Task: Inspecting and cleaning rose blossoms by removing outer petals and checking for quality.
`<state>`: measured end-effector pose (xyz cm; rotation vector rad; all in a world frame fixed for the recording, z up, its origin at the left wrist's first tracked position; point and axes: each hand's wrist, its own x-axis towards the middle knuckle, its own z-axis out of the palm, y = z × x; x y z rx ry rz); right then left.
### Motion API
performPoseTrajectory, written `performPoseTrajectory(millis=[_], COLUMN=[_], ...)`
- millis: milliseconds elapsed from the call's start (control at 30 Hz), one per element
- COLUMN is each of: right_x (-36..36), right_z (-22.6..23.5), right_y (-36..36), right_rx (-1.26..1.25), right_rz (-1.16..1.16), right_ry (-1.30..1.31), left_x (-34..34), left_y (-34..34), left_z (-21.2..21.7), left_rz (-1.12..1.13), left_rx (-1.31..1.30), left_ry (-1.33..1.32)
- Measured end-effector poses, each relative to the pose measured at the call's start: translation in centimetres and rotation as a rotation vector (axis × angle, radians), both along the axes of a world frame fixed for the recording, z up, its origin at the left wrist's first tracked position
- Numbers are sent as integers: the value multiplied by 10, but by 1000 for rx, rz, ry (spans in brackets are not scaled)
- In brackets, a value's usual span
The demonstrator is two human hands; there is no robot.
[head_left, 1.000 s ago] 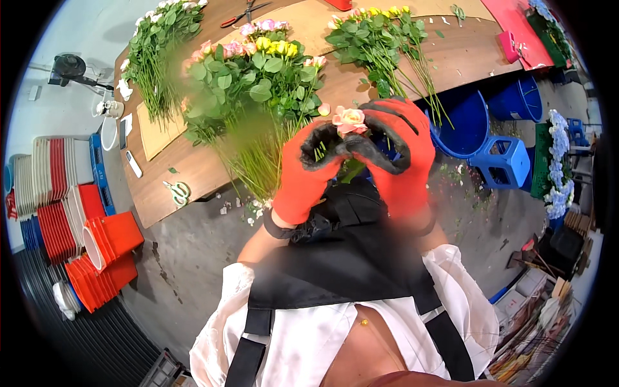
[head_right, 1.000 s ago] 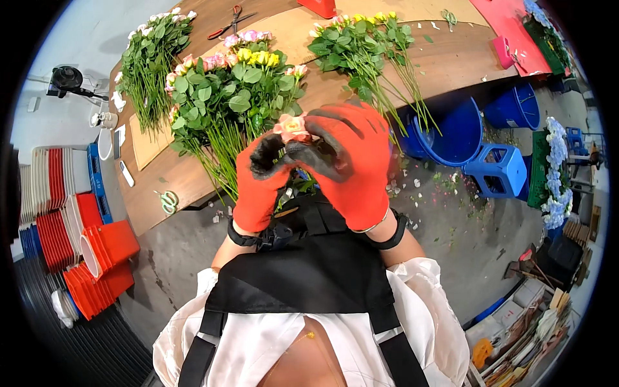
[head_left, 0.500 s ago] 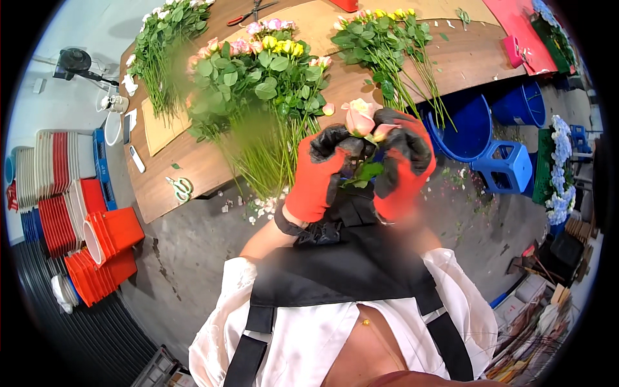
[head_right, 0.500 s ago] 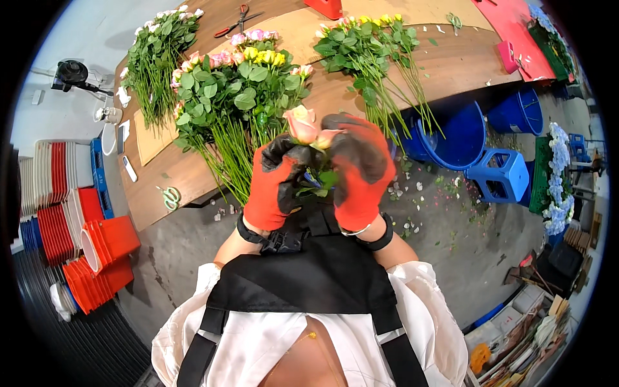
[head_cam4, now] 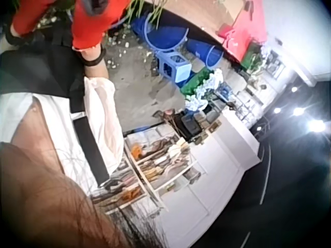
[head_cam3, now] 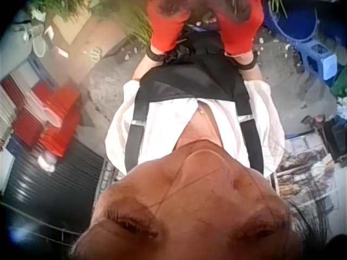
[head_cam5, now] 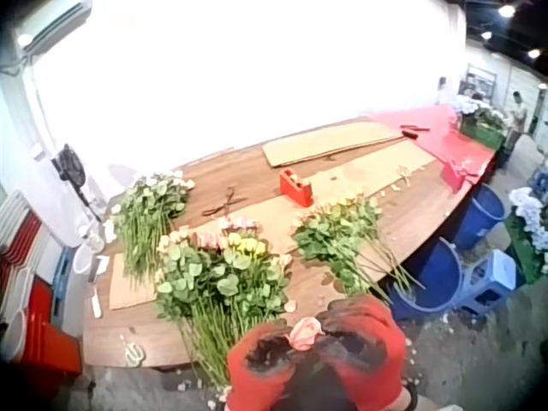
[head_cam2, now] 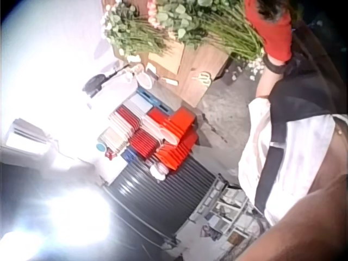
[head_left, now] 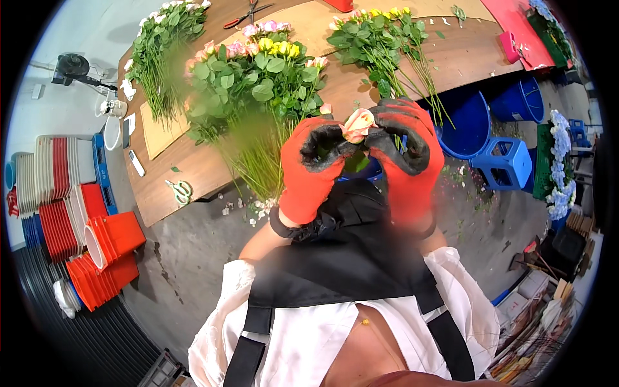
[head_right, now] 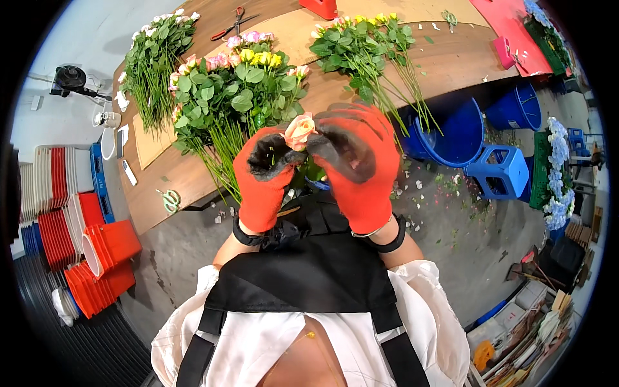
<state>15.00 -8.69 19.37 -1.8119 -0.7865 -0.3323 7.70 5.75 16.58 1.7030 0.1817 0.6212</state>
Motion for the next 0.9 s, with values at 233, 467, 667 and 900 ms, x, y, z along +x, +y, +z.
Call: performPoseTrajectory(millis=[233,467,667,900], right_x=[-2,13,11,-4], right_z=[-9,-8,5,-8], right_y=[5,-6,9,17], right_rx=[195,265,98,301], right_rz=[133,286,134,40], right_ry=[-39,4,199,276], left_x=[-3,0,0,-2], left_y=[-1,6,0,-7], left_z=[0,-6,-8,-11], left_rz=[-167,-264,-247,-231], left_rx=[-525,-640,-521,-693], left_ry=[122,176,134,177])
